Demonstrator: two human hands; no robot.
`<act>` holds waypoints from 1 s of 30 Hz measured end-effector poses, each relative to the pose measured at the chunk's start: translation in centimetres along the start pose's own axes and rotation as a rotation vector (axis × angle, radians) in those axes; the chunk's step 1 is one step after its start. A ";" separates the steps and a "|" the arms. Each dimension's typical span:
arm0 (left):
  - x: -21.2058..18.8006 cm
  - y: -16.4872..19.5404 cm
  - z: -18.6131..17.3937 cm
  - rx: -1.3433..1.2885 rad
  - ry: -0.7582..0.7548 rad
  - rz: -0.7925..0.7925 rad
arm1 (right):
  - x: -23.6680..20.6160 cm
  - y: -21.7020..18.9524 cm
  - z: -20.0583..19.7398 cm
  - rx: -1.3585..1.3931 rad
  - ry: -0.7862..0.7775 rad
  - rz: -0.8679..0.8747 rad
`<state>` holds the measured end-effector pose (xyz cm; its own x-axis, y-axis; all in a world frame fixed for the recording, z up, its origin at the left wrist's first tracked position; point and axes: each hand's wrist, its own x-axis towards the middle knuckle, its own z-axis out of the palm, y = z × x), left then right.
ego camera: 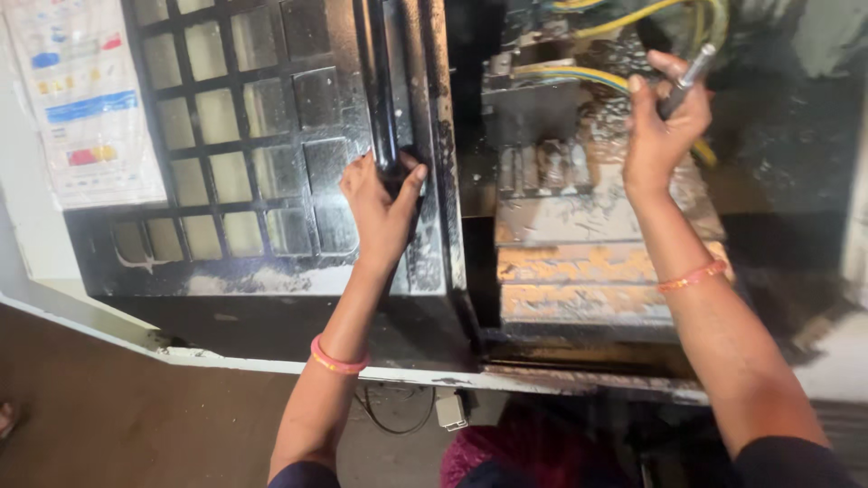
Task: The person repeatedly picks up small metal rods from a green tray, inserts them into a grid on a machine, and then removes them. The person opens and closes the machine door multiple times during the process.
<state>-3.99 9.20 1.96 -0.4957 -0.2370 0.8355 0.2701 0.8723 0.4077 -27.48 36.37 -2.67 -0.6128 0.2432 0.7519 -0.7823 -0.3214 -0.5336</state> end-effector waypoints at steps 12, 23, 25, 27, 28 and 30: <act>-0.9 6.4 5.8 0.119 -0.131 0.183 | 0.2 -19.2 -15.7 -0.068 0.078 -0.167; -1.3 14.3 11.1 0.023 -0.259 0.331 | 7.2 -23.3 -26.9 -0.229 0.124 0.044; -1.3 15.6 12.0 -0.002 -0.307 0.324 | 7.8 -23.1 -27.4 -0.288 0.042 -0.021; -1.2 16.7 12.8 -0.018 -0.324 0.348 | 8.1 -23.0 -27.8 -0.343 -0.010 -0.060; -1.2 17.3 13.3 -0.023 -0.317 0.375 | 8.2 -23.0 -28.0 -0.371 -0.021 -0.068; -1.2 18.2 14.3 -0.029 -0.330 0.391 | 8.5 -23.0 -28.3 -0.418 -0.049 -0.102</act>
<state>-10.31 31.45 3.13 -0.5863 0.2564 0.7685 0.5080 0.8553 0.1021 -17.88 71.74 4.97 -0.5323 0.2077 0.8207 -0.8224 0.1029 -0.5595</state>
